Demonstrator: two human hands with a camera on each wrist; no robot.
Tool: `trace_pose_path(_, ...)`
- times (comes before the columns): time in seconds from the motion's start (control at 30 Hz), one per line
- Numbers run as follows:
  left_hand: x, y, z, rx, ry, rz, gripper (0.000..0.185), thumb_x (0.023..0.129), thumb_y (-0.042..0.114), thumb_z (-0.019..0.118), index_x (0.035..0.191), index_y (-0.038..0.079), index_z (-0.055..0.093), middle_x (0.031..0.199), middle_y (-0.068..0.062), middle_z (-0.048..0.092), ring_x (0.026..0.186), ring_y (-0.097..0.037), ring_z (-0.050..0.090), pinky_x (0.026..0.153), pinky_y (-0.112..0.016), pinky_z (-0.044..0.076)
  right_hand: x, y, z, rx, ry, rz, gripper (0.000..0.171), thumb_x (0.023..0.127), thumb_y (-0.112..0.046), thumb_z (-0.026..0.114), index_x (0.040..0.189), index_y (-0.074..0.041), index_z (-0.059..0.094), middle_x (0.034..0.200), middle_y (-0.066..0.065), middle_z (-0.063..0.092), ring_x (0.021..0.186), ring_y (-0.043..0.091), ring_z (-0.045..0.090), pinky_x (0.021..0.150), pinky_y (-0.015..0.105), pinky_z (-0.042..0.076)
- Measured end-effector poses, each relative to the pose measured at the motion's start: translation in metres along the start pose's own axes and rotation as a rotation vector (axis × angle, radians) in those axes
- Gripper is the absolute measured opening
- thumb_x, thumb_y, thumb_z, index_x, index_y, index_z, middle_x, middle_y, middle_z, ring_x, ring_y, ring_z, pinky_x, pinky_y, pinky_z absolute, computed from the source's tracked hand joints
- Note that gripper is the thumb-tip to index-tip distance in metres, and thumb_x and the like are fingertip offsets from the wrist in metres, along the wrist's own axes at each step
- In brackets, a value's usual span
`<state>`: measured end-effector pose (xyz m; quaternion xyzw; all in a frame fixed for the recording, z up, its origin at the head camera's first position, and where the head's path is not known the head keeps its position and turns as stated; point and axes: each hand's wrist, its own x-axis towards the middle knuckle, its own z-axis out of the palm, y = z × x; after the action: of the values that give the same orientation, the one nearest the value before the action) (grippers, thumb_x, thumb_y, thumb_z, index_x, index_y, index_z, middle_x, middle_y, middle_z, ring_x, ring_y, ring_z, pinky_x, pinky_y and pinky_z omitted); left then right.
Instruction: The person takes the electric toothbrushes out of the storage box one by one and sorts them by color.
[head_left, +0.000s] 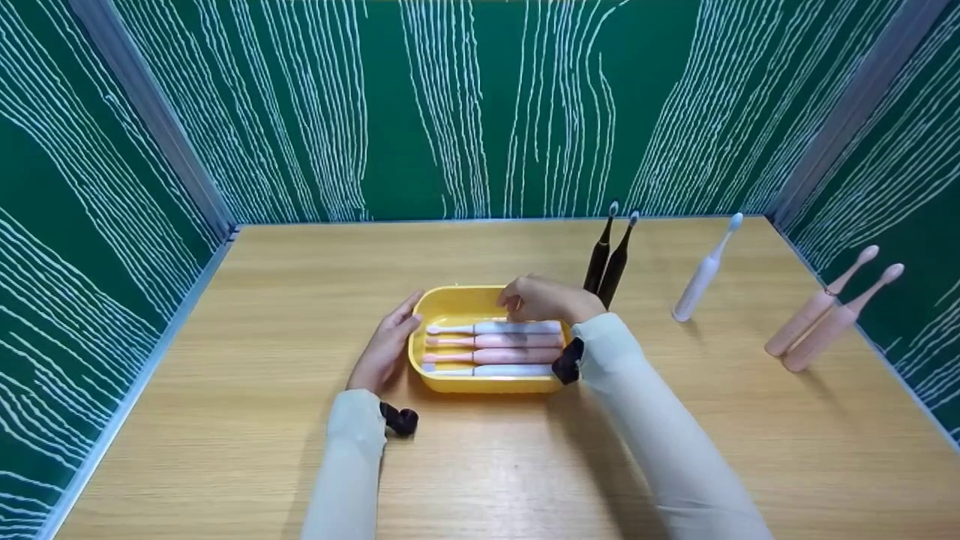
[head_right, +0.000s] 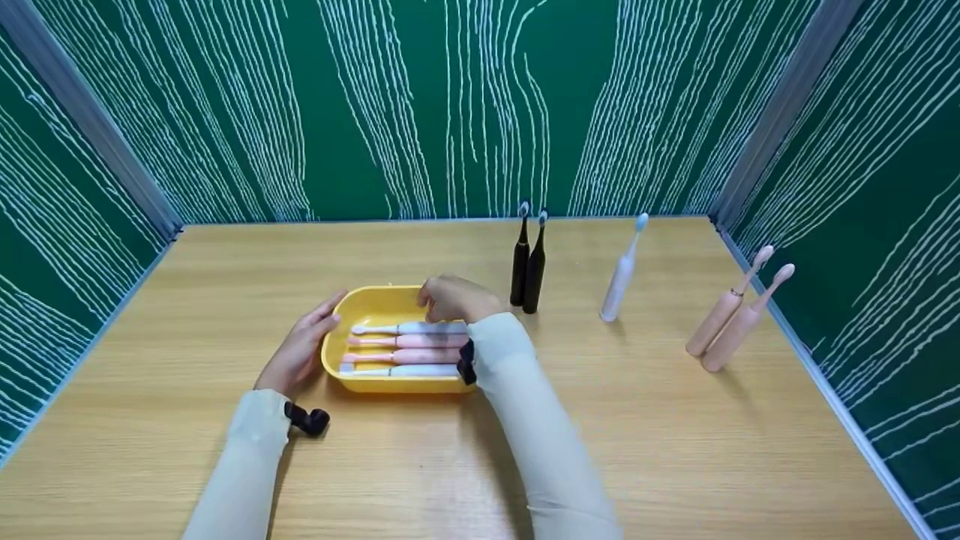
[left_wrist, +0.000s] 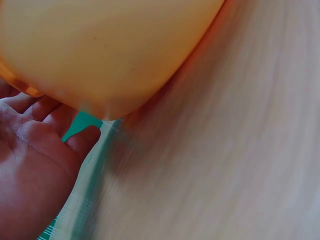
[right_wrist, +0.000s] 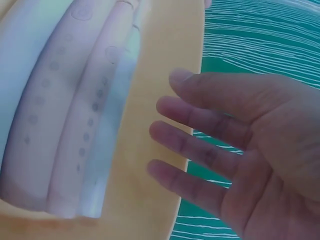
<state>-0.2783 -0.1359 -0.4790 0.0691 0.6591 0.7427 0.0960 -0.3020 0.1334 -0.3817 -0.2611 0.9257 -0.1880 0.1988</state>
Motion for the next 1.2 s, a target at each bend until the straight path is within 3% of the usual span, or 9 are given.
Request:
trace_pose_path(0.3,0.000,0.001,0.001,-0.009,0.004,0.001,0.053,0.100,0.007,0.040,0.151,0.001,0.025,0.160,-0.013,0.020,0.149,-0.026,0.015,0.123,-0.037,0.013,0.007,-0.004,0.007,-0.107,-0.047,0.012,0.036,0.092,-0.014,0.063,0.127,-0.008,0.062,0.116,0.009,0.066,0.105,0.023,0.058,0.099,0.038,0.051)
trace_pose_path(0.53,0.000,0.001,0.001,0.012,0.006,0.001,0.053,0.100,0.007,0.040,0.151,0.000,0.025,0.160,-0.013,0.020,0.149,-0.026,0.014,0.123,-0.038,0.012,0.006,-0.007,0.009,-0.030,-0.112,0.124,0.034,0.092,-0.013,0.061,0.127,-0.013,0.063,0.119,0.007,0.063,0.105,0.023,0.055,0.101,0.041,0.049)
trace_pose_path(0.77,0.000,0.002,0.000,0.034,0.000,0.009,0.053,0.100,0.007,0.040,0.151,0.003,0.026,0.160,-0.012,0.020,0.149,-0.024,0.011,0.124,-0.037,0.009,0.009,-0.005,0.009,-0.075,-0.141,0.083,0.031,0.091,-0.008,0.059,0.121,-0.011,0.067,0.119,0.007,0.065,0.101,0.021,0.057,0.097,0.039,0.051)
trace_pose_path(1.07,0.000,0.004,0.001,0.040,0.004,-0.008,0.052,0.101,0.009,0.039,0.151,0.004,0.026,0.161,-0.012,0.018,0.150,-0.024,0.010,0.124,-0.037,0.008,0.012,-0.005,0.011,-0.023,-0.134,0.210,0.033,0.092,-0.008,0.058,0.123,-0.018,0.066,0.120,0.003,0.063,0.106,0.022,0.054,0.105,0.042,0.046)
trace_pose_path(1.2,-0.001,0.004,0.002,0.046,0.012,0.001,0.052,0.100,0.008,0.041,0.151,0.004,0.027,0.160,-0.012,0.019,0.150,-0.025,0.011,0.124,-0.038,0.008,0.013,-0.002,0.012,-0.055,-0.126,0.204,0.035,0.091,-0.004,0.056,0.121,-0.018,0.067,0.119,0.004,0.063,0.105,0.023,0.053,0.104,0.041,0.046)
